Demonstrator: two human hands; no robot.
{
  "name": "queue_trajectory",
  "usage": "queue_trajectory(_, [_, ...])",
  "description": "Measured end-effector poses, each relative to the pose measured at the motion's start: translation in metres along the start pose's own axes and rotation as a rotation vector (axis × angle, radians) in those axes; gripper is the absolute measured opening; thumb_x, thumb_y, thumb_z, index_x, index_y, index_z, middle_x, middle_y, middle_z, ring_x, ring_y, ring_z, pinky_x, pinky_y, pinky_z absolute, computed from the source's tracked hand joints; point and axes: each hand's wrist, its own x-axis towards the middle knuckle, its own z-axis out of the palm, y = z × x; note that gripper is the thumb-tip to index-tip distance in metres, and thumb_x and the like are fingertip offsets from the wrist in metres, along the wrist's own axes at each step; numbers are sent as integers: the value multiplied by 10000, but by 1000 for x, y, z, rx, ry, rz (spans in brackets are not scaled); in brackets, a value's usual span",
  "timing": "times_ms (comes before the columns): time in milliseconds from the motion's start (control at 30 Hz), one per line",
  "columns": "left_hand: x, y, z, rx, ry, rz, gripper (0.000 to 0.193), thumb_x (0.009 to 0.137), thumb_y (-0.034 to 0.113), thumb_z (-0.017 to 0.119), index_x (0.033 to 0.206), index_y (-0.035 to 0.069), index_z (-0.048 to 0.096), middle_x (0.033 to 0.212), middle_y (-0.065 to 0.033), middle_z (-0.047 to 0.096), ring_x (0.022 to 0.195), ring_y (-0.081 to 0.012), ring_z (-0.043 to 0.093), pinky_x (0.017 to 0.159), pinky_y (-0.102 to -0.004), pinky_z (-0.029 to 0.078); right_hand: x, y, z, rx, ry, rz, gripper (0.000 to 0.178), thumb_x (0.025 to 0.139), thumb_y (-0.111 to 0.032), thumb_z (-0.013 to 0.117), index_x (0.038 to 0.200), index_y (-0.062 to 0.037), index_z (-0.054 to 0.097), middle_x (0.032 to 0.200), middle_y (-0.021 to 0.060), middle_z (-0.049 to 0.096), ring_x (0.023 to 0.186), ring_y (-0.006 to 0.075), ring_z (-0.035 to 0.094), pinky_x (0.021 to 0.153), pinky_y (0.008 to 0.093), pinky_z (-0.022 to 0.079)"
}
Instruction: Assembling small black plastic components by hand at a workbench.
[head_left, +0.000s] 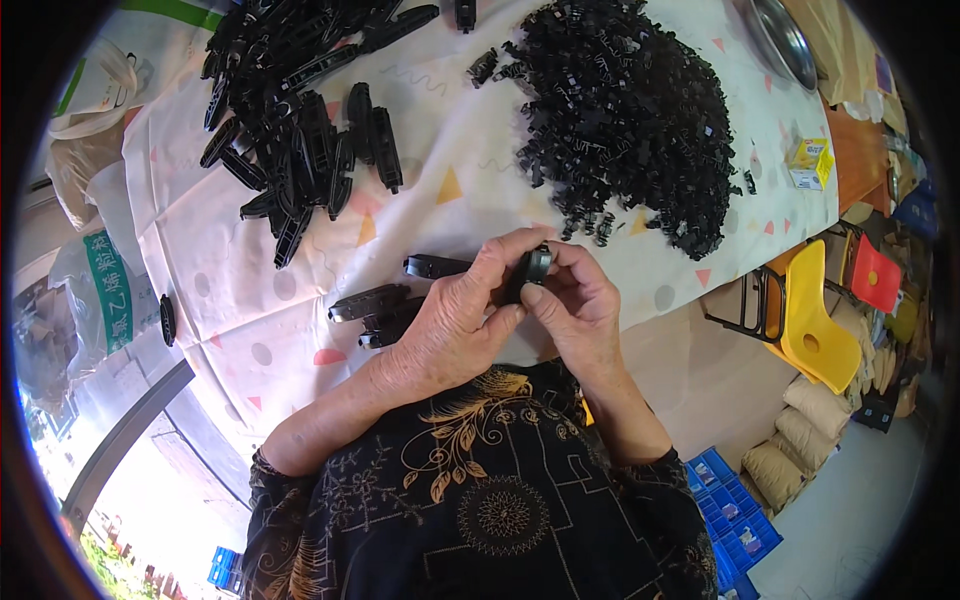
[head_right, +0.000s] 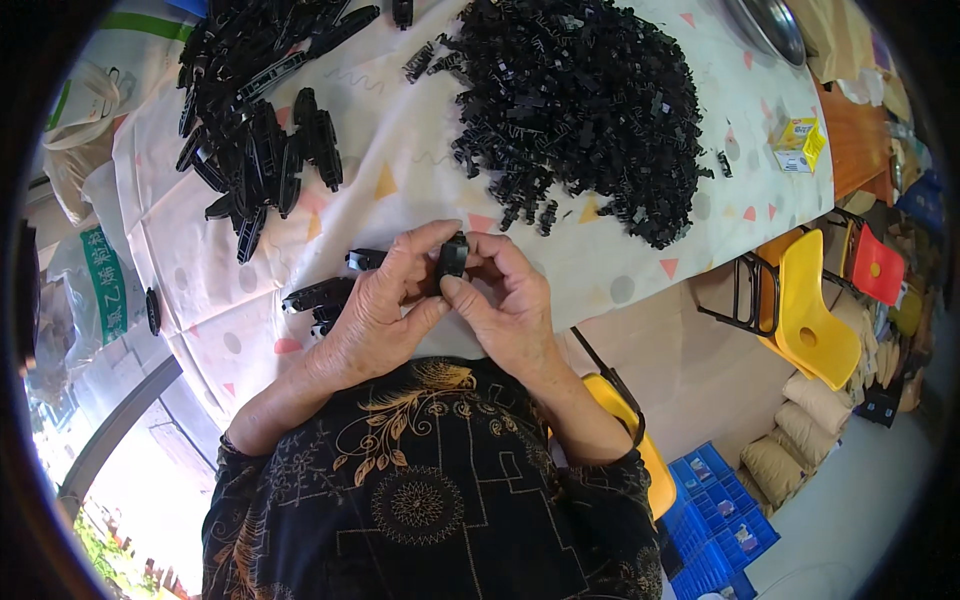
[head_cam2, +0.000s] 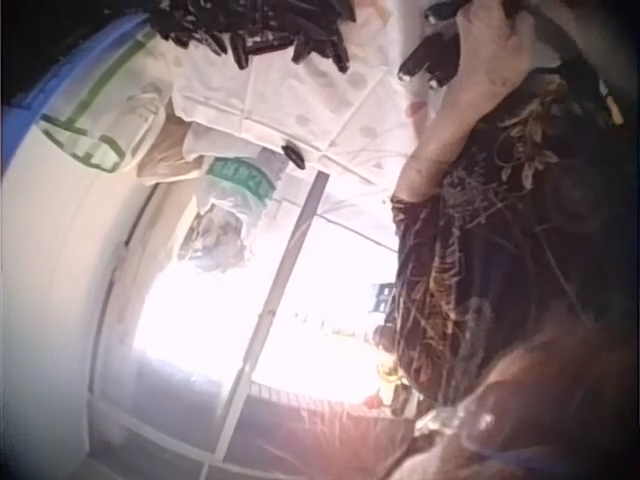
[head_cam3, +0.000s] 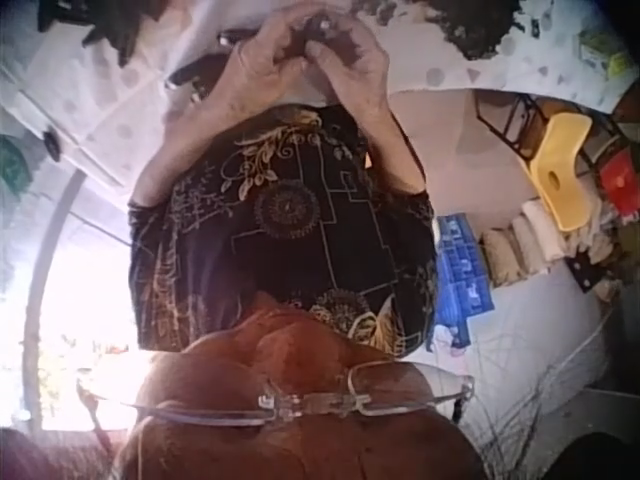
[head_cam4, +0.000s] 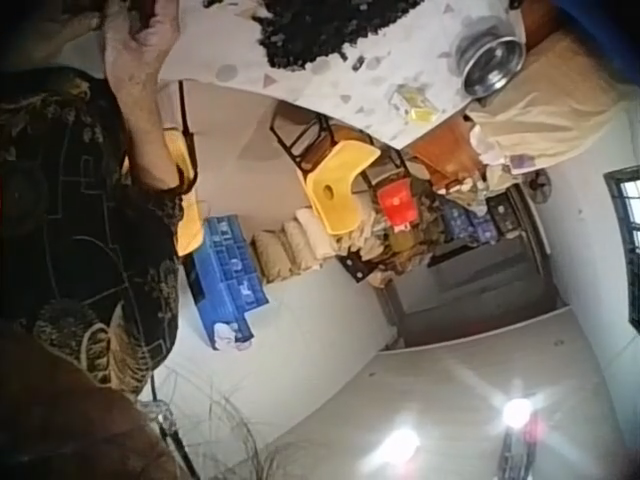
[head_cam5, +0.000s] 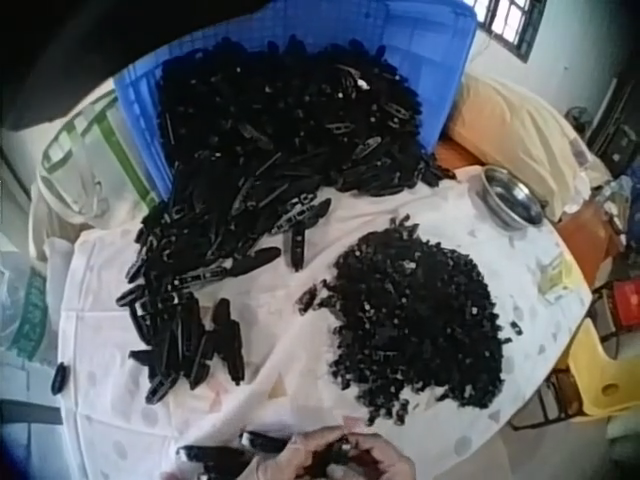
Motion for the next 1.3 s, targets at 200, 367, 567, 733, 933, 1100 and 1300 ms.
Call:
queue_trajectory(200, [1, 10, 0, 205, -30, 72, 547, 771, -57, 591, 1272, 97, 434, 878, -114, 622, 760, -277, 641, 737, -355, 515, -17, -5, -11, -63, 43, 43, 327, 830, 7, 651, 1134, 12, 531, 995, 57, 613, 940, 125, 582, 845, 271, 472])
queue_trajectory(367, [5, -6, -24, 967, 223, 556, 281, 674, 83, 657, 950, 126, 617, 817, -34, 572, 869, -205, 581, 880, -392, 426, -4, -39, -38, -974, 122, -225, 412, 760, -22, 692, 1143, -36, 543, 975, 80, 581, 871, 191, 589, 735, 303, 467])
queue_trajectory(567, [-53, -33, -53, 1183, 240, 466, 231, 652, 136, 649, 878, 120, 602, 830, -24, 556, 809, -215, 562, 771, -359, 434, 15, -23, -53, -1408, 141, -484, 220, 805, 42, 594, 1013, -25, 582, 932, 136, 521, 813, 319, 562, 695, 372, 460])
queue_trajectory(733, [-122, -35, -99, 1288, 358, 335, 179, 654, 103, 686, 812, 102, 604, 865, -39, 581, 801, -218, 569, 729, -346, 436, 16, -23, -55, -1394, 129, -514, 182, 821, 66, 535, 975, -20, 583, 929, 135, 526, 811, 328, 568, 694, 382, 465])
queue_trajectory(933, [-134, -14, -131, 1407, 594, 191, 261, 670, 92, 695, 910, 78, 593, 882, -57, 592, 815, -254, 571, 742, -381, 434, 17, -14, -74, -855, 133, -397, 168, 910, 15, 500, 1061, -12, 568, 967, 75, 589, 827, 197, 618, 705, 307, 498])
queue_trajectory(1100, [-87, -12, -128, 1253, 609, 134, 268, 754, 99, 677, 998, 60, 572, 937, -106, 581, 850, -307, 583, 732, -386, 453, 11, -22, -23, 31, 18, -34, 200, 912, -26, 549, 1112, -39, 547, 960, 94, 630, 827, 186, 649, 681, 273, 501])
queue_trajectory(1300, [-60, -26, -132, 1226, 645, 72, 221, 761, 37, 629, 961, 61, 538, 912, -128, 524, 831, -355, 584, 704, -450, 489, 7, -14, 0, 80, -46, 79, 193, 891, -73, 611, 1073, -40, 555, 957, 98, 637, 781, 192, 660, 670, 270, 505])
